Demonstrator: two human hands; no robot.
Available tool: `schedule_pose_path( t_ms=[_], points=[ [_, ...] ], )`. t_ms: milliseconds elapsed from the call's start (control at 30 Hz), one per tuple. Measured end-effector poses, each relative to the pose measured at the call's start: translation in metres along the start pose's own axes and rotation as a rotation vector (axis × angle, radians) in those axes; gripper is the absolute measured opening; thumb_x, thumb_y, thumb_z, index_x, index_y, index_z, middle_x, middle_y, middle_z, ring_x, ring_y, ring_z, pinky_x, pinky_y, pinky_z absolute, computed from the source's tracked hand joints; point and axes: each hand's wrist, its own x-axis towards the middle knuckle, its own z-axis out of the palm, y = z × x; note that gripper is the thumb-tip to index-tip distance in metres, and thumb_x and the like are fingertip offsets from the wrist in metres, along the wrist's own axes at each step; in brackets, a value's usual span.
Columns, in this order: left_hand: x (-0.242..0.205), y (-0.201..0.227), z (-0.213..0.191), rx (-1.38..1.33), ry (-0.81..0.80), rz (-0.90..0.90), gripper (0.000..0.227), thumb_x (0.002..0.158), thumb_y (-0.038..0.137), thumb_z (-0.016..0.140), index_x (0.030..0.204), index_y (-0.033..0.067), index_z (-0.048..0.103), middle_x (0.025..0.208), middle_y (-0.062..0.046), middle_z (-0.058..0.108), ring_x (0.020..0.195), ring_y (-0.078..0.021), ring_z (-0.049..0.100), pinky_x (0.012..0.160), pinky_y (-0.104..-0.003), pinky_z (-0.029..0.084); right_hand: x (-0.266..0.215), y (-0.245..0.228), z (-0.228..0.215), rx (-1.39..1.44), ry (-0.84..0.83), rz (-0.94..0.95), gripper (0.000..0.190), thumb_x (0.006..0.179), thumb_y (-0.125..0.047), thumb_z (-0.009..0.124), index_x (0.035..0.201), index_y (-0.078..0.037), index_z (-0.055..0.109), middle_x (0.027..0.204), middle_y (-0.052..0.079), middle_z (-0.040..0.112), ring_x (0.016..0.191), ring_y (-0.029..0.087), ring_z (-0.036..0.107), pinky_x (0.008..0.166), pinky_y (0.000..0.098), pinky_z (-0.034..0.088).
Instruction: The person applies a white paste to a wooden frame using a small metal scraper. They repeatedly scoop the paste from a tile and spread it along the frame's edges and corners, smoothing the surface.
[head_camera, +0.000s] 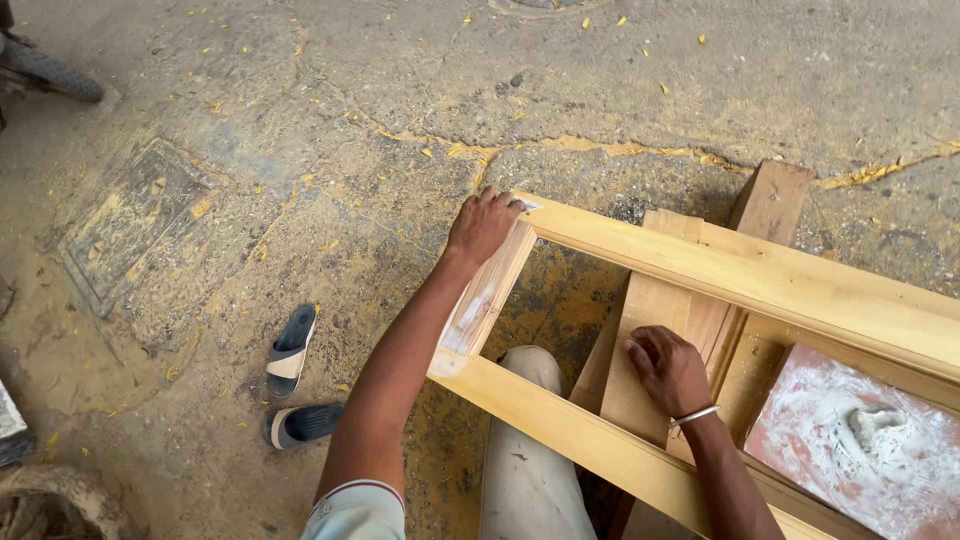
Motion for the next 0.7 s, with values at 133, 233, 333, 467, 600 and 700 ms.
schedule_pose_path(
  t_ms=[133,233,333,467,600,700],
  points=[
    [-0.001,0.001,-0.014,-0.133,-0.265,-0.025,0.027,0.101,0.004,0.058,0.120,0.0143,0.074,0.123,-0.013,0.071,0.114,-0.0271,0.066,0.090,-0.042,0.058,0.002,-0.009,-0.007,0.019,-0.004,-0.002,0.025,0.091,-0.026,0.070,0.101,-0.003,0.072,0.096,0.018,0.076,0.080,0.031,0.075,0.071,0.0412,0.060],
    [-0.008,0.003,-0.024,-0.259,-0.338,-0.043,0.031,0.097,0.001,0.061,0.124,0.0114,0.073,0.124,-0.011,0.069,0.119,-0.0260,0.064,0.101,-0.040,0.053,0.004,-0.012,-0.010,0.023,-0.055,0.026,0.022,0.093,-0.025,0.070,0.100,-0.004,0.073,0.094,0.016,0.075,0.079,0.032,0.074,0.072,0.0419,0.059],
    [-0.014,0.005,-0.020,-0.395,-0.246,-0.053,0.045,0.083,-0.006,0.065,0.126,0.0068,0.071,0.128,-0.012,0.067,0.118,-0.0281,0.063,0.104,-0.041,0.050,0.005,-0.015,-0.013,0.039,-0.072,0.020,0.021,0.091,-0.023,0.069,0.101,-0.004,0.073,0.092,0.015,0.075,0.081,0.031,0.074,0.072,0.0417,0.059],
    [-0.011,0.003,-0.005,-0.508,-0.069,-0.064,0.048,0.079,-0.011,0.062,0.123,0.0040,0.072,0.129,-0.013,0.070,0.116,-0.0297,0.066,0.102,-0.040,0.052,0.006,-0.018,-0.015,0.033,-0.066,0.014,0.021,0.091,-0.022,0.070,0.100,-0.003,0.073,0.092,0.014,0.073,0.080,0.032,0.072,0.072,0.0423,0.058],
    [-0.025,0.004,0.002,-0.544,-0.110,-0.082,0.041,0.086,-0.011,0.058,0.122,0.0039,0.073,0.121,-0.014,0.073,0.111,-0.0313,0.069,0.103,-0.040,0.053,0.005,-0.015,-0.012,0.038,-0.069,-0.003,0.022,0.091,-0.021,0.070,0.099,-0.001,0.073,0.093,0.015,0.073,0.081,0.033,0.072,0.073,0.0425,0.058],
    [-0.030,0.000,-0.005,-0.540,-0.214,-0.073,0.042,0.084,-0.012,0.055,0.118,0.0032,0.073,0.120,-0.013,0.074,0.108,-0.0315,0.070,0.101,-0.040,0.054,0.005,-0.015,-0.011,0.030,-0.063,-0.014,0.022,0.091,-0.021,0.070,0.099,-0.001,0.073,0.093,0.015,0.073,0.082,0.034,0.071,0.073,0.0431,0.058]
  ],
)
